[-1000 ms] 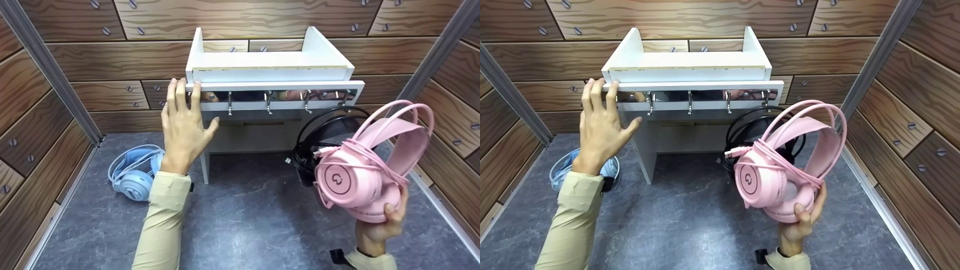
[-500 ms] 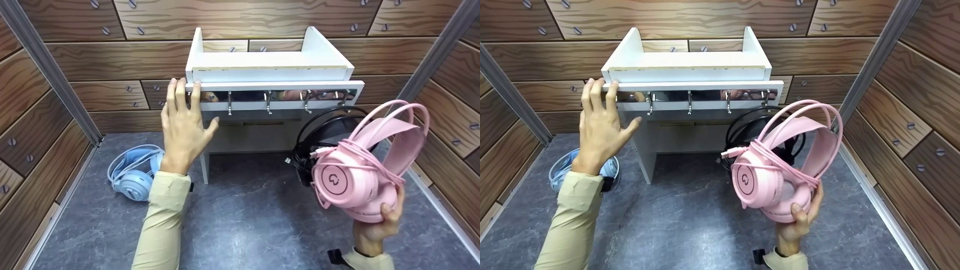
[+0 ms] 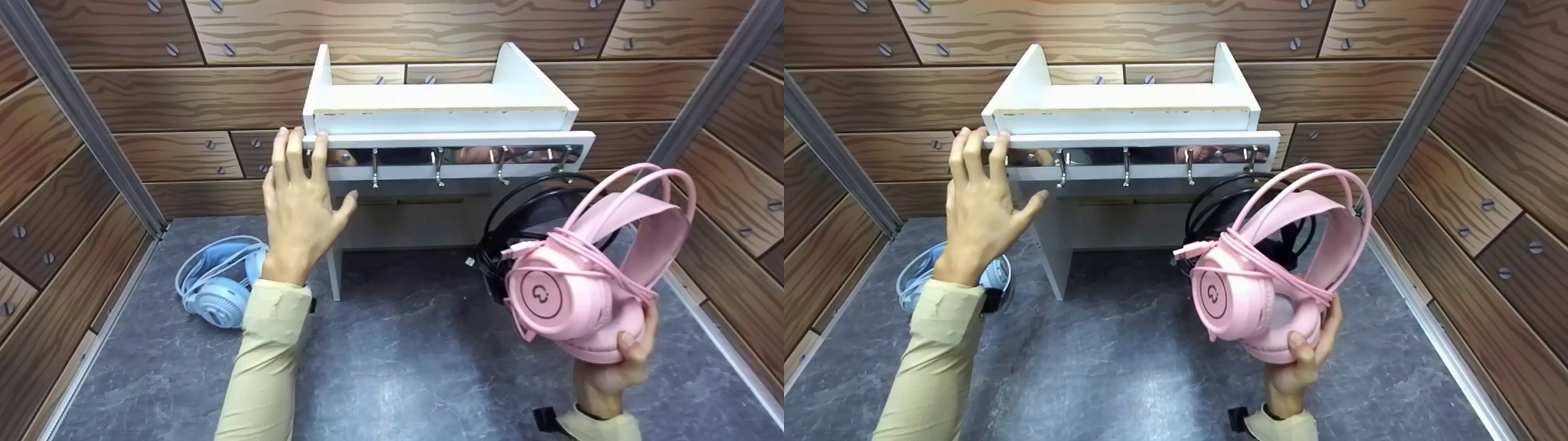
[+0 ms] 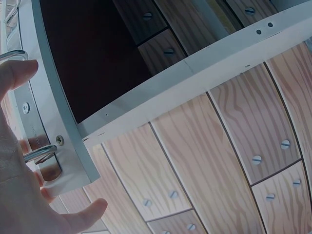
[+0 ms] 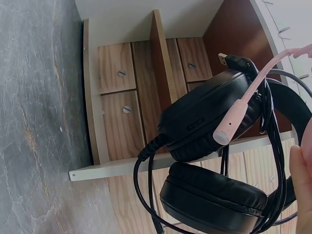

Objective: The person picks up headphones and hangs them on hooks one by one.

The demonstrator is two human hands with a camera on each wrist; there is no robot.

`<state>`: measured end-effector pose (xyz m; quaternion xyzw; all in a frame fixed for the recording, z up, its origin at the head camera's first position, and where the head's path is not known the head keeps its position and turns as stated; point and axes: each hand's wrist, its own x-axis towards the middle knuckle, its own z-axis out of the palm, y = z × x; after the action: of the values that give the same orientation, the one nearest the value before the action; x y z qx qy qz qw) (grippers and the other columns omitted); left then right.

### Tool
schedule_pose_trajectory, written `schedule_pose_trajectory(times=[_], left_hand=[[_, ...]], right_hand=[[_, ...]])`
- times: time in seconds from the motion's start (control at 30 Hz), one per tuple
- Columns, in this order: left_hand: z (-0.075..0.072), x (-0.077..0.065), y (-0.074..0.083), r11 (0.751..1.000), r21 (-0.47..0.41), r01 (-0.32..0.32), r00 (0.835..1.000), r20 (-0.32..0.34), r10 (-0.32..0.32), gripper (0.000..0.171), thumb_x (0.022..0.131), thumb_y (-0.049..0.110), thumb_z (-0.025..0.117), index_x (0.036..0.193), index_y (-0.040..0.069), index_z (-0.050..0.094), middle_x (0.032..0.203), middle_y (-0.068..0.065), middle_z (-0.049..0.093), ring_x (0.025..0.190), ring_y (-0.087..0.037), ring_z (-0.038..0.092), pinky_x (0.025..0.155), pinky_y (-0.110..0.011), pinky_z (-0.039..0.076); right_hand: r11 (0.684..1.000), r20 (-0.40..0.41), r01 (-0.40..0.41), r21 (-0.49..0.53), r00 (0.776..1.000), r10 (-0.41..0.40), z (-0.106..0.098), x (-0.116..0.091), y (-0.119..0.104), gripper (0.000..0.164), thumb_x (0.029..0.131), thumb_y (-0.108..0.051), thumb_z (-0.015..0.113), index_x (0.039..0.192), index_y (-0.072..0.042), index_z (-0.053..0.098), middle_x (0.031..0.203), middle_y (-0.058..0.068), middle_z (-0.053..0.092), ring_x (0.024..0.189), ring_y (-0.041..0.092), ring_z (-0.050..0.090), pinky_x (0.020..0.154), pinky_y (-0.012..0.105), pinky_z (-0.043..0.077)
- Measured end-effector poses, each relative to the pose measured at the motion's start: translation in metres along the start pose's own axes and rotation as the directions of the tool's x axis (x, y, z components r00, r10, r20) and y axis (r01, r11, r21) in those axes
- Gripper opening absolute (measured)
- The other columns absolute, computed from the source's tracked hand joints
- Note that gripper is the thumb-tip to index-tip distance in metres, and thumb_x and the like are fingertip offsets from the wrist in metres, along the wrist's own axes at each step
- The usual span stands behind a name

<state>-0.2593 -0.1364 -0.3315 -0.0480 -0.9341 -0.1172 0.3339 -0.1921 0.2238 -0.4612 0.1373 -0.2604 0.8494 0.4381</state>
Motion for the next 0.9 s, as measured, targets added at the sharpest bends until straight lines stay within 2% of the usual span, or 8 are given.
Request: schedule_pose_trajectory(times=[0.9], left_hand=[[-0.0007, -0.0001, -0.0001, 1.0, 0.002, -0.007, 1.0, -0.003, 0.007, 0.089, 0.089, 0.05, 0.068, 0.158, 0.011, 0.027, 0.162, -0.021, 0.019, 0.152, -0.037, 0.009, 0.114, -0.057, 0.03]], right_hand=[[0.998, 0.036, 0.012, -0.069, 0.999, -0.01, 0.0003, -0.0031, 0.0017, 0.065, 0.065, 0.0, 0.036, 0.127, 0.009, 0.054, 0.116, 0.027, 0.052, 0.099, 0.031, 0.055, 0.085, 0.038, 0.051]])
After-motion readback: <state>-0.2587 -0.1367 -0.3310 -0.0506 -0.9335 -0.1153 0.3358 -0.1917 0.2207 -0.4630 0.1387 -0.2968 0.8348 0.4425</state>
